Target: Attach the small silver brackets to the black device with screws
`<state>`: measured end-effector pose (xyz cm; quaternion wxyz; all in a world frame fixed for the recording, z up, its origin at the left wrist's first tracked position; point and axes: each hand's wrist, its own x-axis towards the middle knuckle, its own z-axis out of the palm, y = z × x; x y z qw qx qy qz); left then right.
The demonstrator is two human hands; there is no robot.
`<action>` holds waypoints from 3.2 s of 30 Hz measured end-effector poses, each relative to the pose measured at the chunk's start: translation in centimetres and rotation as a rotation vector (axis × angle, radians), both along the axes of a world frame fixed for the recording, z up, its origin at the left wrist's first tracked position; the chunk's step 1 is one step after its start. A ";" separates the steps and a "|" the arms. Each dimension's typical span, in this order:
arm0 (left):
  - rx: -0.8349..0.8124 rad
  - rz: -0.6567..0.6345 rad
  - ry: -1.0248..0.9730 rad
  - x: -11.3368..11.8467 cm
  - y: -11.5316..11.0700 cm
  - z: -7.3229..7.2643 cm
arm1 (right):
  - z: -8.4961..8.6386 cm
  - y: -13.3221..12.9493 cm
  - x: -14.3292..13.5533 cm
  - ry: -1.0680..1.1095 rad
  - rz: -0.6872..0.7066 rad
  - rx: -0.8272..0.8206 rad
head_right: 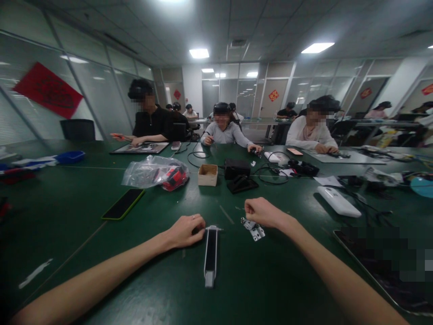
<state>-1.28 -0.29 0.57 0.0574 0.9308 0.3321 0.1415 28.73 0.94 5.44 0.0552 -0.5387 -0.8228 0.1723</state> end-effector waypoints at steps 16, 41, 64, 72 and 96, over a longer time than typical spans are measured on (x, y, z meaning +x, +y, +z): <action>0.008 0.003 -0.001 0.1 0.0 0.0 | -4.4 -4.6 -7.2 0.230 -0.062 0.160; -0.006 0.004 0.003 0.1 -0.2 0.4 | -4.8 -5.1 -7.7 0.461 -0.074 0.085; 0.046 -0.024 0.054 -0.1 -0.2 0.2 | -5.3 -4.6 -7.3 0.415 0.000 0.076; 0.056 -0.042 0.093 -0.3 -0.4 0.4 | -4.1 -5.2 -8.0 0.406 -0.014 0.049; 0.019 -0.048 0.031 0.0 0.0 -0.1 | -4.9 -5.0 -7.5 0.429 0.017 0.137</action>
